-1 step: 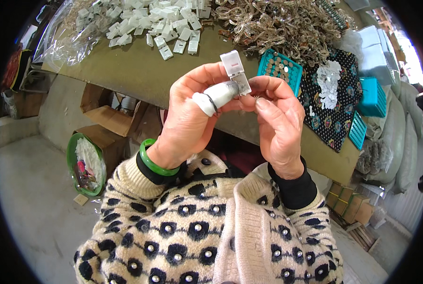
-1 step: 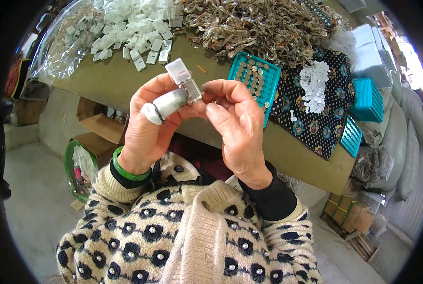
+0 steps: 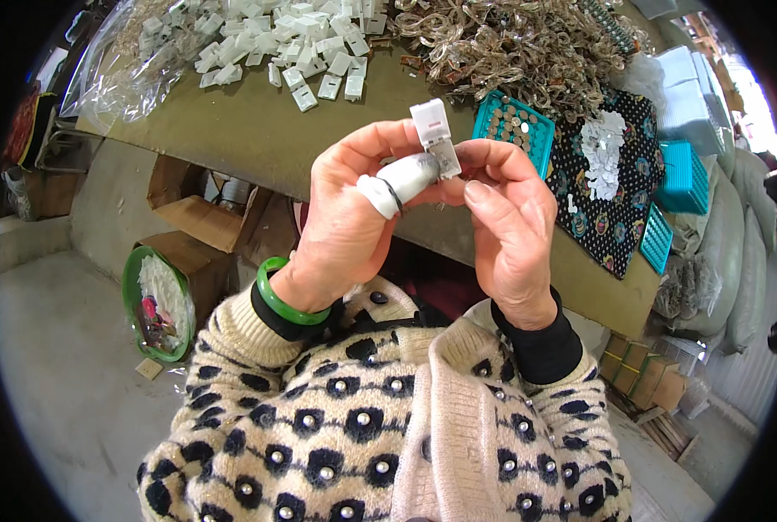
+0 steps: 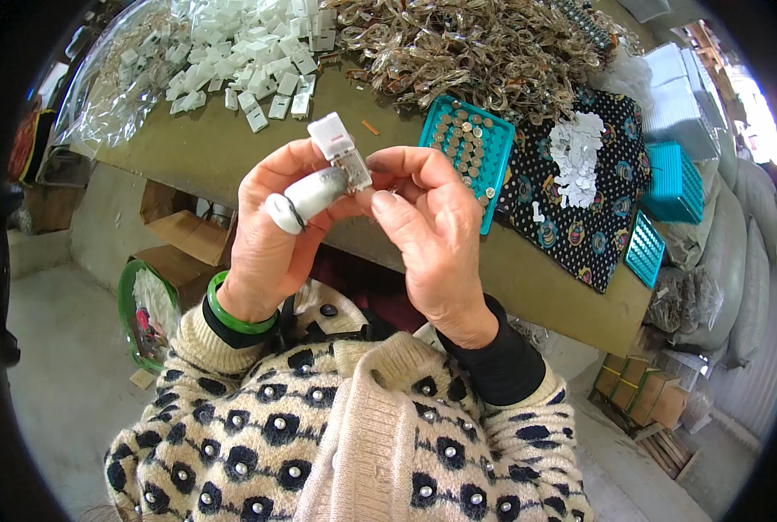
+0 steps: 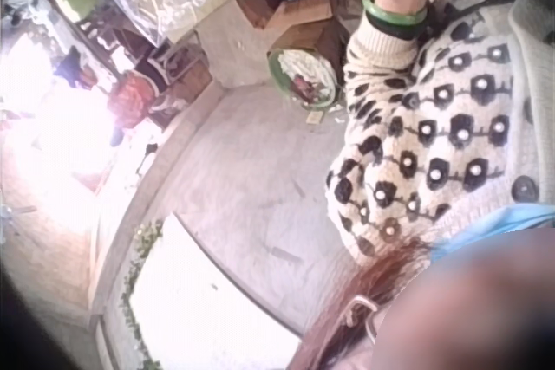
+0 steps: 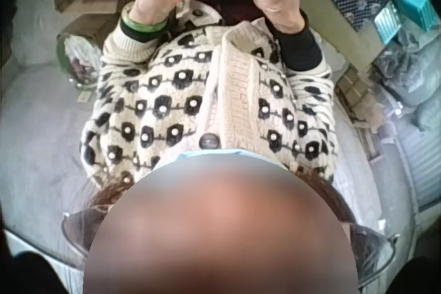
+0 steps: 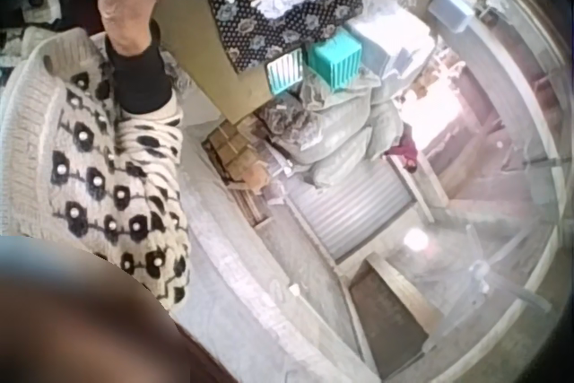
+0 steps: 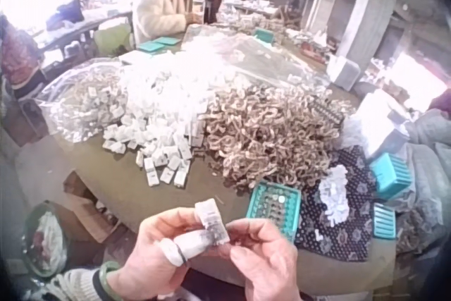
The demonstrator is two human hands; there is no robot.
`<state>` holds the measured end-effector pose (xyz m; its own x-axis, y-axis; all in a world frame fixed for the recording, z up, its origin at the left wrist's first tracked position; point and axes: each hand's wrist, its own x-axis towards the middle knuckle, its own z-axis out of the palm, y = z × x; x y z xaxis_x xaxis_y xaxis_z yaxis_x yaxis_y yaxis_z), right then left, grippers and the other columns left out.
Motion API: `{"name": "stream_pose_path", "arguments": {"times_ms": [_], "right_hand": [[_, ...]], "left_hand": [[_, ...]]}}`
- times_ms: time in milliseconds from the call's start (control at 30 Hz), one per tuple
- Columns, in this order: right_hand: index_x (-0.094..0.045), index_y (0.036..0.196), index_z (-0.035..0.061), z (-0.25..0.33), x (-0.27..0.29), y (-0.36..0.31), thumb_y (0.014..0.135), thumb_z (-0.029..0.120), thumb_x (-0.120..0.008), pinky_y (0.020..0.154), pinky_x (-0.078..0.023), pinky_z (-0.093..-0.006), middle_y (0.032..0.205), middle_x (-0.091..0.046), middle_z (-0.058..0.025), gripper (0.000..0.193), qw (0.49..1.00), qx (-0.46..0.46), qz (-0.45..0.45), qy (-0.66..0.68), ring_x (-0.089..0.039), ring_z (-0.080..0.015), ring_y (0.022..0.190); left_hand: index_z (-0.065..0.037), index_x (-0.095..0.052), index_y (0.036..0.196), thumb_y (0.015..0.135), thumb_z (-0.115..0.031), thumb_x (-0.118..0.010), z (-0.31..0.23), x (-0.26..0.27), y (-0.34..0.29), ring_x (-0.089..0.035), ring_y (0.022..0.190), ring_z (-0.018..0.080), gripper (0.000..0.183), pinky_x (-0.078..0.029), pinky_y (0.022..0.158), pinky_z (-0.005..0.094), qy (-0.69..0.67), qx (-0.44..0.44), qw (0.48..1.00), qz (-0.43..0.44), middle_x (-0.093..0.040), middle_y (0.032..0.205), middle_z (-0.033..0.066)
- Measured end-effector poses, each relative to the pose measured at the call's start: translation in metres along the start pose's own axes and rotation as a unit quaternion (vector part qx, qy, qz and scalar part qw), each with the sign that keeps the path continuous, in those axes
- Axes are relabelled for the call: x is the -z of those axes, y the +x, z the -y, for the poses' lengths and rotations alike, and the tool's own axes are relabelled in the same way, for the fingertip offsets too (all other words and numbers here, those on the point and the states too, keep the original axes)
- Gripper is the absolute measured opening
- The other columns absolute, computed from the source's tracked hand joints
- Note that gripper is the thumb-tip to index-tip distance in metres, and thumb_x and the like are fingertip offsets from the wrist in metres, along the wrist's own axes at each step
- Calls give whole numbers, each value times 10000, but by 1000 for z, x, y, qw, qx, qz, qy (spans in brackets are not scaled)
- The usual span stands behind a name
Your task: The person repeatedly picks small white plastic housings and metal contacts from a table, inserts the contacts into the housings, and places the assembled units into a blue tray. The person handles items one at a time and continues the cycle throughout the clip.
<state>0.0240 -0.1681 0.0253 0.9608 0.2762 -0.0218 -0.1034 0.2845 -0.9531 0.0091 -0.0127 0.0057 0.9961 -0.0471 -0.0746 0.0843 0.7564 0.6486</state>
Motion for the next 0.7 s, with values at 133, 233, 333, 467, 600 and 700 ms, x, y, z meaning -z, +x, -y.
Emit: {"name": "stream_pose_path", "arguments": {"times_ms": [133, 233, 333, 467, 600, 700], "right_hand": [[-552, 1075, -30, -2, -10, 2, 906, -10, -566, 788, -495, -243, 995, -638, -80, 171, 999, -29, -24, -20, -618, -112, 913], [-577, 1048, -13, -5, -15, 3, 852, -36, -505, 869, -467, -285, 1017, -618, -66, 210, 997, -26, -33, -61, -584, -126, 909], [-583, 975, -2, -9, -15, 3, 793, -73, -465, 817, -429, -231, 972, -594, -31, 228, 996, -38, -63, -54, -538, -84, 872], [-596, 1044, -3, -6, 0, -3, 909, -27, -518, 828, -452, -229, 999, -593, -23, 157, 998, -14, 32, -45, -554, -82, 920], [-641, 986, -5, 1, 40, 0, 868, -14, -625, 737, -514, -322, 959, -632, -130, 119, 855, 234, -62, -459, -628, -246, 804], [-654, 989, -7, 2, 72, -2, 851, -27, -648, 706, -502, -361, 921, -596, -123, 139, 735, 271, -97, -614, -603, -286, 809]], "left_hand": [[35, -676, 1093, 880, 67, -644, 4, -3, -5, -644, 905, 104, 218, -539, 816, 240, 91, -78, 993, -11, -629, 957, 11], [3, -709, 1074, 848, 86, -665, 4, 3, -7, -571, 797, 68, 245, -472, 697, 199, 268, -157, 950, 15, -564, 880, 0], [-11, -723, 1053, 806, 96, -695, 9, 6, -9, -515, 740, 68, 270, -424, 643, 199, 393, -220, 892, 44, -522, 825, 1], [18, -691, 1083, 858, 65, -670, 12, 12, -4, -626, 811, 122, 231, -507, 732, 226, 206, -130, 969, 46, -624, 927, 38], [44, -594, 1192, 926, -33, -612, 7, 20, -5, -717, 898, 280, 277, -613, 833, 459, -37, 39, 997, 62, -673, 1075, 182], [42, -593, 1197, 947, -115, -606, 6, 24, -6, -714, 890, 270, 295, -608, 844, 459, -72, 109, 989, 69, -678, 1046, 149]]}}
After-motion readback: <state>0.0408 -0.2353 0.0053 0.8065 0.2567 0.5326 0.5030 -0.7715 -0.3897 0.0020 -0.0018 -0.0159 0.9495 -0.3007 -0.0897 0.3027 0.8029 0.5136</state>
